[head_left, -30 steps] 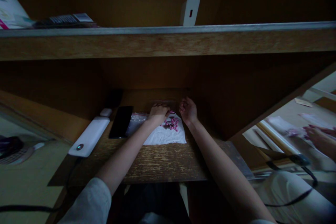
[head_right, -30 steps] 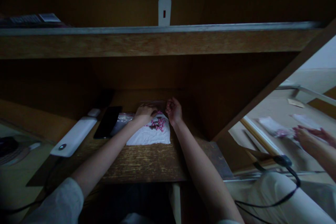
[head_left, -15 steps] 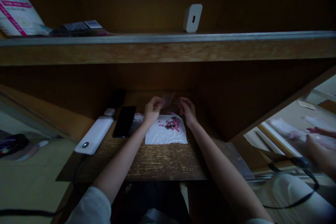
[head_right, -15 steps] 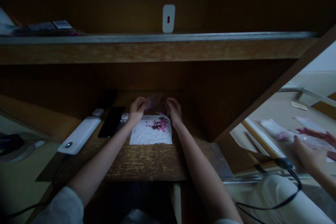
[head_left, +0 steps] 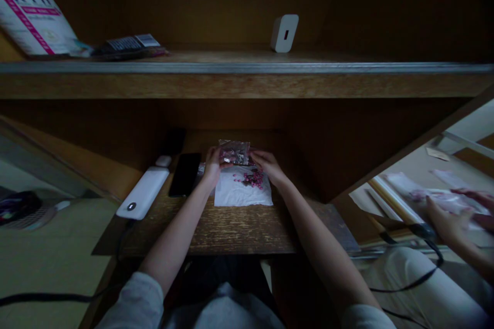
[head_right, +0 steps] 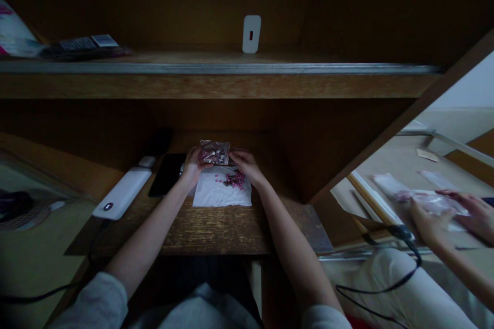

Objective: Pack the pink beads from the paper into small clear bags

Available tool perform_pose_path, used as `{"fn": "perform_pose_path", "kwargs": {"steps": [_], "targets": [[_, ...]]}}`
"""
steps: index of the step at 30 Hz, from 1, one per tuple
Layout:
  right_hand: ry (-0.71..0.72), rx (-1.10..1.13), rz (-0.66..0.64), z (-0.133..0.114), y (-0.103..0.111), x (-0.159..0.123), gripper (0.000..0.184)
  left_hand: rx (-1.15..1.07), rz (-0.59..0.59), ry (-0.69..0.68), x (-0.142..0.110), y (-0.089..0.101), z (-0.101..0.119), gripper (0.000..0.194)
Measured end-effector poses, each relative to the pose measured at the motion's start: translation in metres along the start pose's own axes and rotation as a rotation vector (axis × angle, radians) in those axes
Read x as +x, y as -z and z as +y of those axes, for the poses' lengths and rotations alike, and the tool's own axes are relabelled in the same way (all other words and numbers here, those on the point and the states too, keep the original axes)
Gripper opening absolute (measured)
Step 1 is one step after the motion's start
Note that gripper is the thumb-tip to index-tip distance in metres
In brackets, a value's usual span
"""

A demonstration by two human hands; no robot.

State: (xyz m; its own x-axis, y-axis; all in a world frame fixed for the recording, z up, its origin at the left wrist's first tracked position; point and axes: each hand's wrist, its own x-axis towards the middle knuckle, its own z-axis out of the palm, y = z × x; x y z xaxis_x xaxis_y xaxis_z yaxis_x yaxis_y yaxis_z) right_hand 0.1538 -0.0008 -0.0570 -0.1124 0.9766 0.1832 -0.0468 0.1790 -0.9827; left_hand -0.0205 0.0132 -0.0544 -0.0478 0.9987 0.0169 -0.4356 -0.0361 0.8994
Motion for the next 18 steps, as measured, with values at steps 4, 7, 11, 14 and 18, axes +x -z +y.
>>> {"fn": "perform_pose_path", "kwargs": {"steps": [4, 7, 11, 14, 18], "targets": [[0.014, -0.033, -0.011, 0.003, -0.001, 0.001, 0.024, 0.071, -0.044, -0.051, -0.003, 0.000, -0.002, 0.033], [0.028, -0.055, 0.010, 0.005, -0.002, 0.002, 0.021, 0.142, -0.051, -0.087, -0.003, 0.001, -0.005, 0.032], [0.073, -0.124, 0.028, 0.006, -0.004, 0.002, 0.020, 0.209, -0.070, -0.084, -0.002, 0.002, -0.007, 0.032], [0.074, -0.180, 0.025, 0.006, -0.007, 0.001, 0.019, 0.241, -0.113, -0.043, -0.005, 0.000, -0.007, 0.037], [0.102, -0.243, -0.029, 0.008, -0.012, -0.001, 0.017, 0.301, -0.172, -0.013, -0.011, -0.004, -0.007, 0.046]]}}
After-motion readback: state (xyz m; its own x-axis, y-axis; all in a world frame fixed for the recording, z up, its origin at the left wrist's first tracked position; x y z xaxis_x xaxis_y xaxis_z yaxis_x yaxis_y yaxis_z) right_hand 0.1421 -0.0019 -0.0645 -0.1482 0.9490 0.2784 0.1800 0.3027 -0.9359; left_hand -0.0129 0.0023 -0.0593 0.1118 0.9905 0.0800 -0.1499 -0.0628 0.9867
